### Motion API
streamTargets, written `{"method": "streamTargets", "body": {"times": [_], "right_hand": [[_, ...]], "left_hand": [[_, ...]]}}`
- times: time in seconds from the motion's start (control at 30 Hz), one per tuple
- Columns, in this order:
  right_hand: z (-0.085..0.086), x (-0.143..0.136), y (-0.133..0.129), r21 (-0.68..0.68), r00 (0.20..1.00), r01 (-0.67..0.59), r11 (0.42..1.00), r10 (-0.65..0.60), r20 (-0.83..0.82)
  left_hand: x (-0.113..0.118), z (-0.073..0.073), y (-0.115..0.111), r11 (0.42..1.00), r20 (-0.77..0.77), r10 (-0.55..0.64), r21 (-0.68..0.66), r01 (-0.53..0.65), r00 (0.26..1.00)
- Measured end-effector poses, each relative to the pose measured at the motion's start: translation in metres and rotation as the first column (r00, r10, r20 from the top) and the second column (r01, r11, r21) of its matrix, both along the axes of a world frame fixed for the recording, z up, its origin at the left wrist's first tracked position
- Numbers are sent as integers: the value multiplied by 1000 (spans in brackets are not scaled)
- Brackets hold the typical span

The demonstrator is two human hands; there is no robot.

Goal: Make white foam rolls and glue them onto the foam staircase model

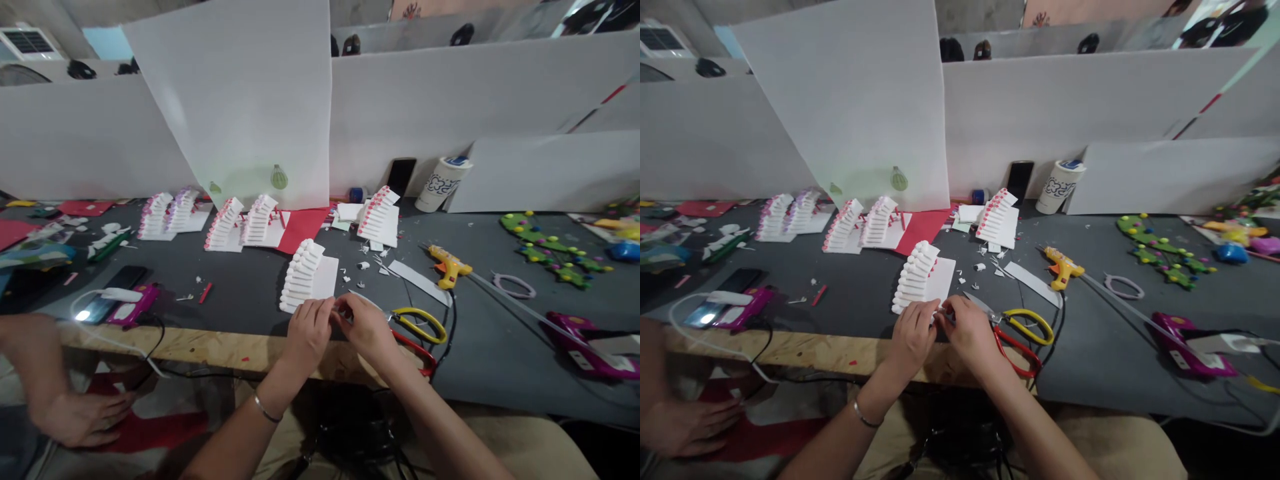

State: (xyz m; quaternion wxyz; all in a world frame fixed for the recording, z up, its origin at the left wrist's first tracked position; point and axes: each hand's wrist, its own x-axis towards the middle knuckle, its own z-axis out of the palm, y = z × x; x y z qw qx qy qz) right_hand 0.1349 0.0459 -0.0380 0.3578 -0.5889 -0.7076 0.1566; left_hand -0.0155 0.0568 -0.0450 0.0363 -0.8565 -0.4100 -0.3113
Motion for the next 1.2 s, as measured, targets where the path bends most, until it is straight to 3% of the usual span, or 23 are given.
{"method": "streamTargets", "body": {"times": [0.23, 0.4, 0.57, 0.77, 0.93, 1.2], "right_hand": [[5, -4, -3, -87, 992, 66, 994, -75, -103], [8, 5, 14, -24, 990, 124, 992, -126, -68], [5, 18, 63, 11, 997, 79, 997, -79, -14], [-14, 11, 114, -40, 996, 78, 996, -76, 39], [-27, 5, 128, -40, 997, 69, 997, -68, 42], [-38, 5, 127, -34, 997, 50, 998, -52, -51]], "left_hand": [[4, -5, 2, 995, -7, -33, 91, 34, 999], [1, -4, -1, 991, 83, 13, 133, -24, 996], [-3, -16, -10, 999, 21, -4, -43, 5, 1000], [-3, -30, -14, 977, -66, -80, -203, 65, 995], [-3, -33, -12, 975, -75, -82, -214, 65, 994], [-4, -32, -11, 969, -63, -94, -233, 77, 994]]}}
